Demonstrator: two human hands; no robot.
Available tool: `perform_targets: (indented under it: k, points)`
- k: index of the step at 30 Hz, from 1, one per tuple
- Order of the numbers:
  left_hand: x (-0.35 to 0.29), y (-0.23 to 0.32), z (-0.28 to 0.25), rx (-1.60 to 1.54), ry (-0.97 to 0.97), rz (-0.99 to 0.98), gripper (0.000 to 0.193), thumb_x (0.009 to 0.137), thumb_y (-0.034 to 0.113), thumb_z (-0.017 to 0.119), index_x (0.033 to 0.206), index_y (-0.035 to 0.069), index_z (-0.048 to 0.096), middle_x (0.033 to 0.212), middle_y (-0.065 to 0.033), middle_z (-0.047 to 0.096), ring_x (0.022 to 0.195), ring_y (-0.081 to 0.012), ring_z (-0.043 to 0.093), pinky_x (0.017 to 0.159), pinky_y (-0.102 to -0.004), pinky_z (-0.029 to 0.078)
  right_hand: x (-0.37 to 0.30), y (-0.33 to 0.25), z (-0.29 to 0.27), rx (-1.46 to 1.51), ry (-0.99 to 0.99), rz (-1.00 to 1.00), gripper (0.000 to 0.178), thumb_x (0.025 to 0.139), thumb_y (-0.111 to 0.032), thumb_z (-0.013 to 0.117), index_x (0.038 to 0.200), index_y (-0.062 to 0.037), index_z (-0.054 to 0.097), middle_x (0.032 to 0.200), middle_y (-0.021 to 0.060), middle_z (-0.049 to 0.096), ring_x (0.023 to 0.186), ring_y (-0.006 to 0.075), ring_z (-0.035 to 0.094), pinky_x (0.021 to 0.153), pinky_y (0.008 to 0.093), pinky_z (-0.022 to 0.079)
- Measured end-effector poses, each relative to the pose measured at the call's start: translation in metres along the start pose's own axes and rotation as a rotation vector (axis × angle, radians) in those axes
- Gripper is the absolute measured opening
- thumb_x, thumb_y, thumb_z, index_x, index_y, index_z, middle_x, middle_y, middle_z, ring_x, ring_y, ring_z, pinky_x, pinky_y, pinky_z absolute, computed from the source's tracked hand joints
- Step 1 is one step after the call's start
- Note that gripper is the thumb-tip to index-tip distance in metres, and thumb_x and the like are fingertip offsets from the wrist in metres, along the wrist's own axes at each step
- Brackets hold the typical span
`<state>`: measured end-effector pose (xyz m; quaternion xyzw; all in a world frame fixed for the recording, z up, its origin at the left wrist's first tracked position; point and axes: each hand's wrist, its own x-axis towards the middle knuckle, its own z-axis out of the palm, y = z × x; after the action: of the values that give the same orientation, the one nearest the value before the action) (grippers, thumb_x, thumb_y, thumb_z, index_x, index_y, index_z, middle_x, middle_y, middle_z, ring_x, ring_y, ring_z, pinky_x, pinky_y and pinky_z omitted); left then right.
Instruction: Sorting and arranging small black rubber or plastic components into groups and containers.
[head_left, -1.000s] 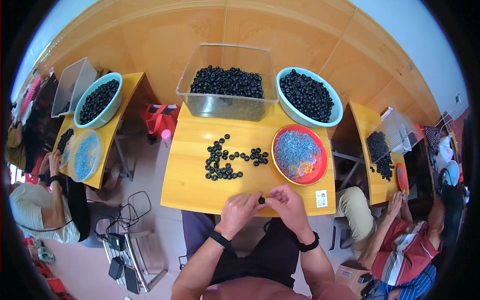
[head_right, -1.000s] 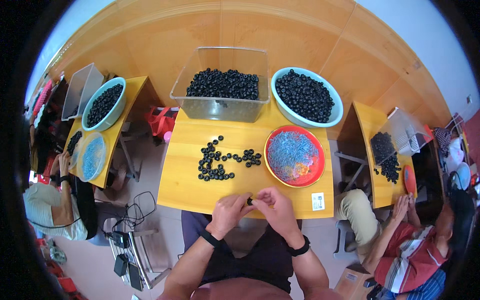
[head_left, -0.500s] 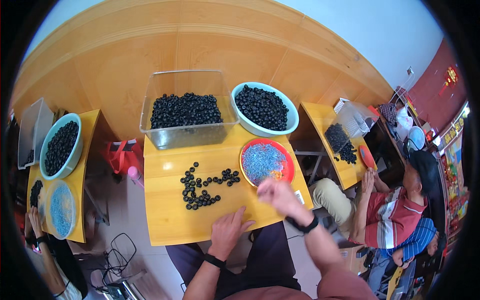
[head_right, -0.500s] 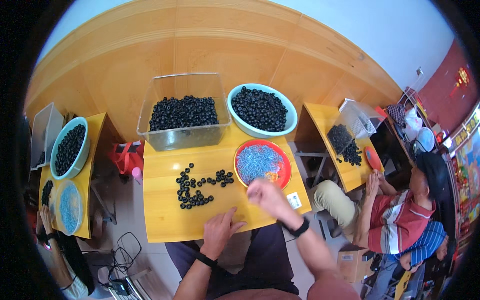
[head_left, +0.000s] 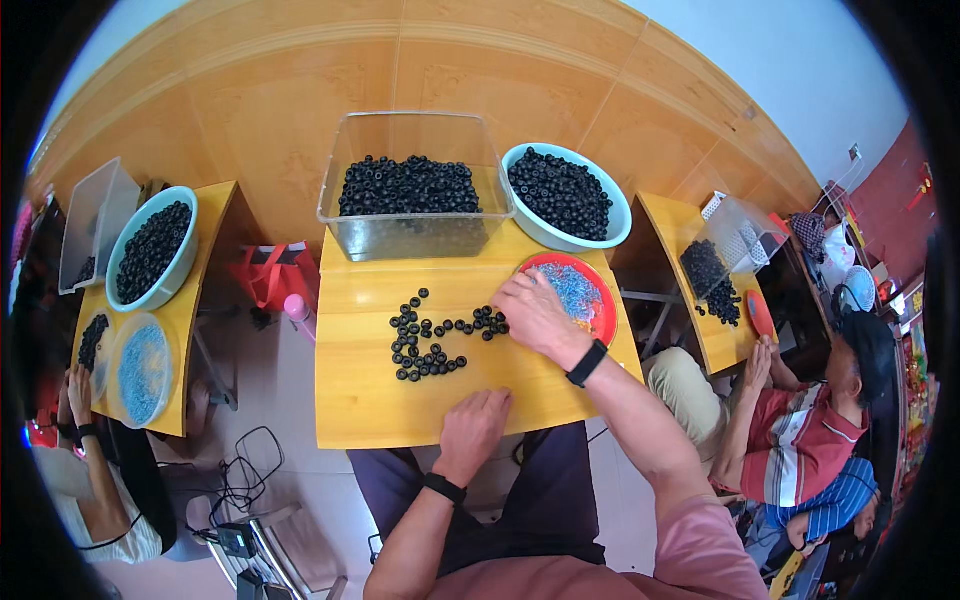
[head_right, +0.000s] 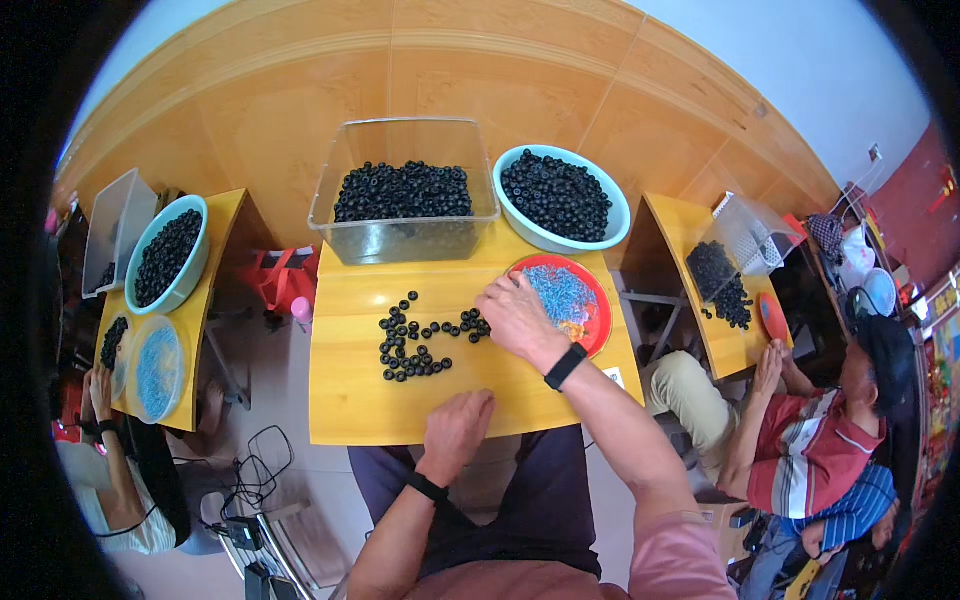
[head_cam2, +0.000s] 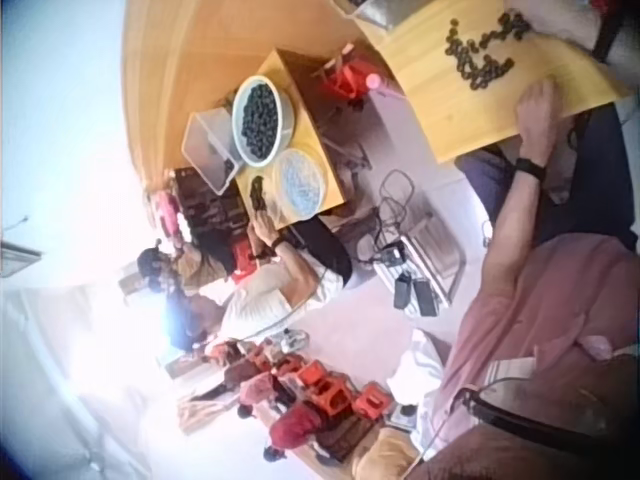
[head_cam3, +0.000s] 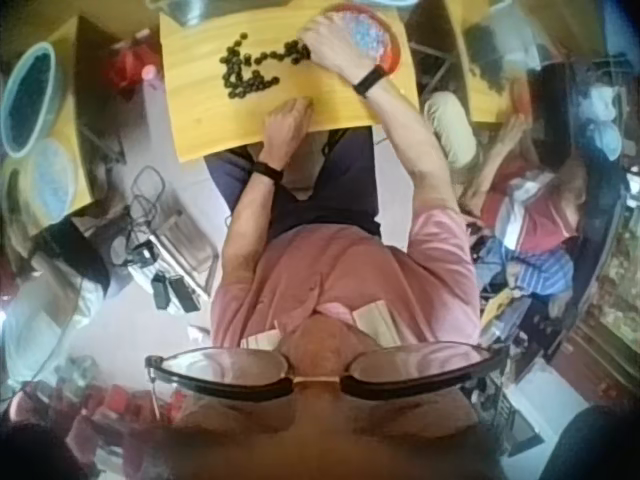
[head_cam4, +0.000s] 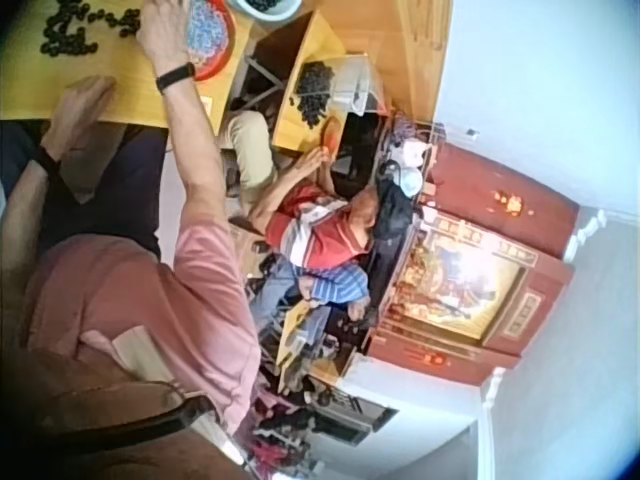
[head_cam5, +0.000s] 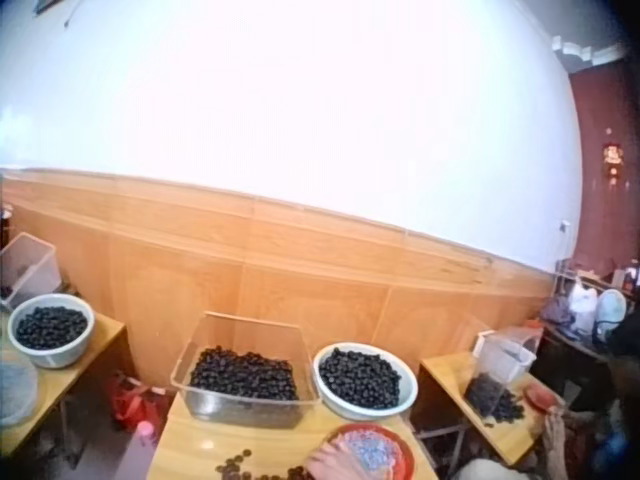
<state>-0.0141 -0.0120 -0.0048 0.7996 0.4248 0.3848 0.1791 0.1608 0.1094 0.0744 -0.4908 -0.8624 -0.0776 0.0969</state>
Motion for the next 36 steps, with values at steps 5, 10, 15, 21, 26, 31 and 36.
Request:
perform_targets:
  k: [5,10,15,21,26,31,36]
  points:
    - [0.001,-0.002,0.006,-0.083,0.072,-0.063,0.009,0.093,0.014,0.069,0.099,0.008,0.067,0.08,-0.0092,0.068,0.072,-0.0284,0.069,0.063,-0.0396,0.056,0.0,-0.002,0.021,-0.096,-0.085,0.099,0.012,0.077,-0.005,0.065,0.084,-0.0079,0.075,0.096,0.0089,0.071,0.11,0.0253,0.061,0.103,0.0474,0.038]
    - [0.002,0.0,0.006,-0.127,0.078,-0.115,0.009,0.094,0.015,0.069,0.1,0.008,0.067,0.081,-0.0111,0.07,0.072,-0.0307,0.07,0.064,-0.0414,0.056,-0.01,-0.001,0.025,-0.021,-0.073,0.124,0.009,0.077,-0.005,0.068,0.082,-0.0065,0.074,0.095,0.0065,0.069,0.113,0.025,0.059,0.11,0.0496,0.036]
    - [0.003,0.002,-0.001,-0.174,0.078,-0.18,0.009,0.093,0.012,0.069,0.099,0.006,0.069,0.087,-0.0141,0.073,0.076,-0.0331,0.071,0.068,-0.0417,0.057,-0.019,-0.014,0.027,-0.008,-0.021,0.045,0.007,0.078,-0.01,0.07,0.082,-0.0069,0.075,0.094,0.0058,0.069,0.11,0.0238,0.059,0.111,0.0494,0.035]
    - [0.005,0.002,0.004,-0.136,0.068,-0.172,0.011,0.093,0.012,0.07,0.101,0.005,0.07,0.086,-0.0146,0.072,0.076,-0.0328,0.071,0.067,-0.0414,0.057,-0.033,-0.022,0.021,0.122,0.01,0.034,0.006,0.08,-0.013,0.072,0.083,-0.0078,0.072,0.091,0.0052,0.068,0.101,0.0239,0.062,0.099,0.0435,0.045]
    - [0.012,0.015,-0.007,-0.191,0.02,-0.329,0.016,0.093,0.015,0.073,0.105,0.006,0.068,0.087,-0.0101,0.072,0.066,-0.0261,0.068,0.061,-0.0379,0.055,-0.073,-0.047,0.007,0.62,0.18,0.255,0.008,0.088,-0.008,0.067,0.094,-0.0025,0.069,0.088,0.0132,0.068,0.08,0.0327,0.067,0.07,0.0404,0.054]
    - [0.009,0.005,-0.004,-0.307,0.009,-0.258,0.022,0.091,0.015,0.076,0.109,0.005,0.068,0.089,-0.0065,0.071,0.058,-0.0193,0.062,0.057,-0.0337,0.053,-0.115,-0.06,0.027,1.082,0.247,0.514,0.015,0.089,0.002,0.065,0.104,0.0025,0.069,0.092,0.016,0.073,0.082,0.0273,0.073,0.072,0.035,0.057]
    - [0.006,0.005,-0.003,-0.326,-0.004,-0.29,0.021,0.089,0.012,0.079,0.108,0.004,0.072,0.085,-0.0063,0.07,0.062,-0.0135,0.059,0.059,-0.029,0.05,-0.13,-0.065,0.032,1.237,0.155,0.625,0.015,0.091,0.003,0.065,0.105,0.0037,0.069,0.096,0.0141,0.076,0.084,0.0206,0.075,0.076,0.033,0.058]
